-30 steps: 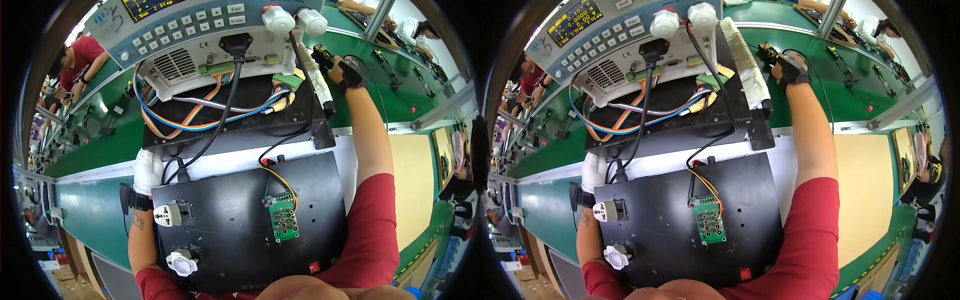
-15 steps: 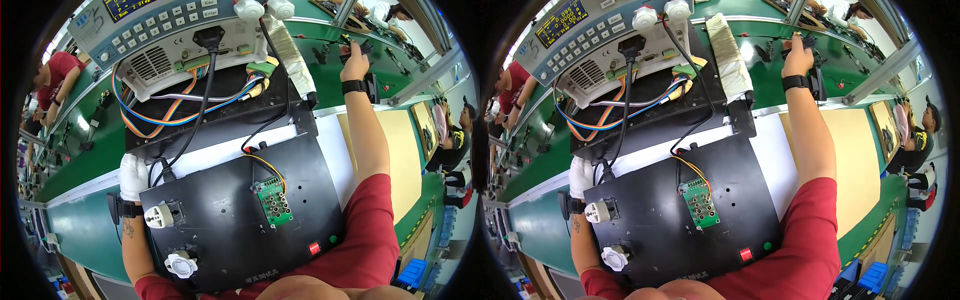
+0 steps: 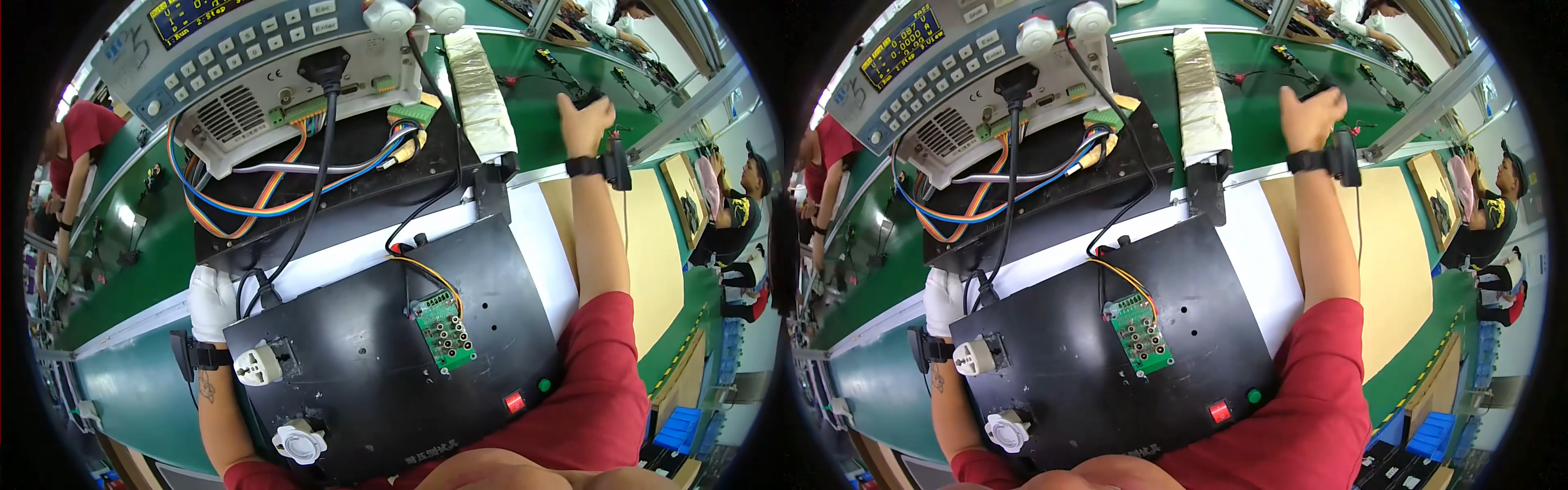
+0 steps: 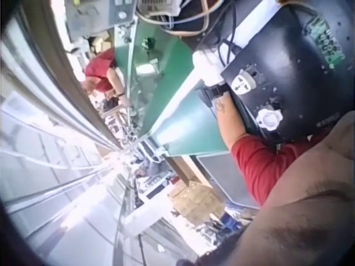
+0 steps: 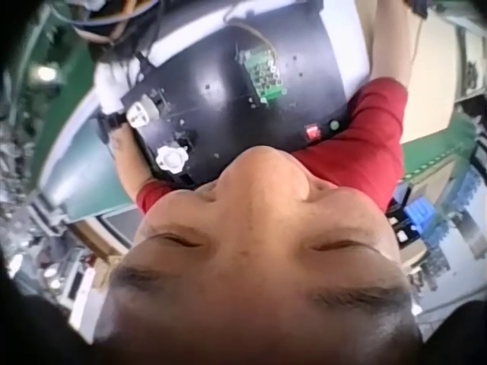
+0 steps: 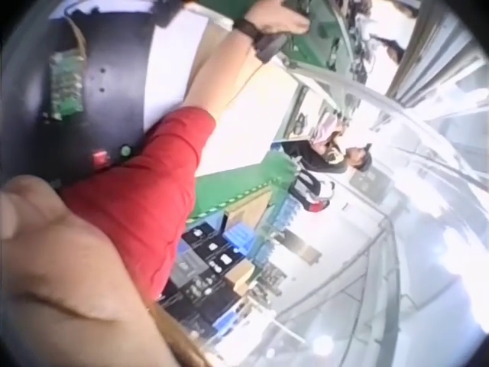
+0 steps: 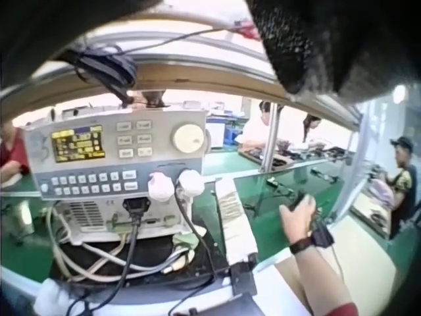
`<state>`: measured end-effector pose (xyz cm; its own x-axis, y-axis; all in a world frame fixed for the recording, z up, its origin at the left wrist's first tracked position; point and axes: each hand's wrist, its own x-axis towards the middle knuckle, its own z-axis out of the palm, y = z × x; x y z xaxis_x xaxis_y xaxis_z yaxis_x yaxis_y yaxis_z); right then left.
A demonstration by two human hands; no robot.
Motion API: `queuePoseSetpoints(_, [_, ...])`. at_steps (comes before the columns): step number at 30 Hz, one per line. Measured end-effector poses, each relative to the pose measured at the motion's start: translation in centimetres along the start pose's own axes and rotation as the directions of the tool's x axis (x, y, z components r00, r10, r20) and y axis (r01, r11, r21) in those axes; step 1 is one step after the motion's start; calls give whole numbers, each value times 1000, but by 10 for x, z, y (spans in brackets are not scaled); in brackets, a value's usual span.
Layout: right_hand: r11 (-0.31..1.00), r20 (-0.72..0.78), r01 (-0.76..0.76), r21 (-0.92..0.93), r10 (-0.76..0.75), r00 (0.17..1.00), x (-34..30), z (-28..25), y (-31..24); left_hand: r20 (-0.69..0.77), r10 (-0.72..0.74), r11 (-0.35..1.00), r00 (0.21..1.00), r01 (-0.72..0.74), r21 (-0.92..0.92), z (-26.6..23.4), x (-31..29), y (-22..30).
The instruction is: The person tests power supply units by plugging each one into a socket, touching a probe to the circuit board, and checking the digital display. After each test, they disconnect the components and place the power supply unit onto the conveyor belt.
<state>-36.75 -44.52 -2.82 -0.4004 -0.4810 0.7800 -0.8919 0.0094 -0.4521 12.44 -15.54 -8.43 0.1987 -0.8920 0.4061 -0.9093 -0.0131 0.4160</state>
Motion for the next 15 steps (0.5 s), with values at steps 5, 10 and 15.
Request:
queuePoseSetpoints(5, [927,878,-202,316,-205,433,-42,-8,-46,-53,10,997,999,-14,-76,3,1,4])
queuePoseSetpoints(10, [613,942,-728,307,-88,323,-51,-1,-50,-8,-42,998,999,42,51,-2,3,12])
queuePoseSetpoints(15, [754,821,-451,478,-199,535,-55,4,-56,14,29,999,999,-30,30,-4,4,14])
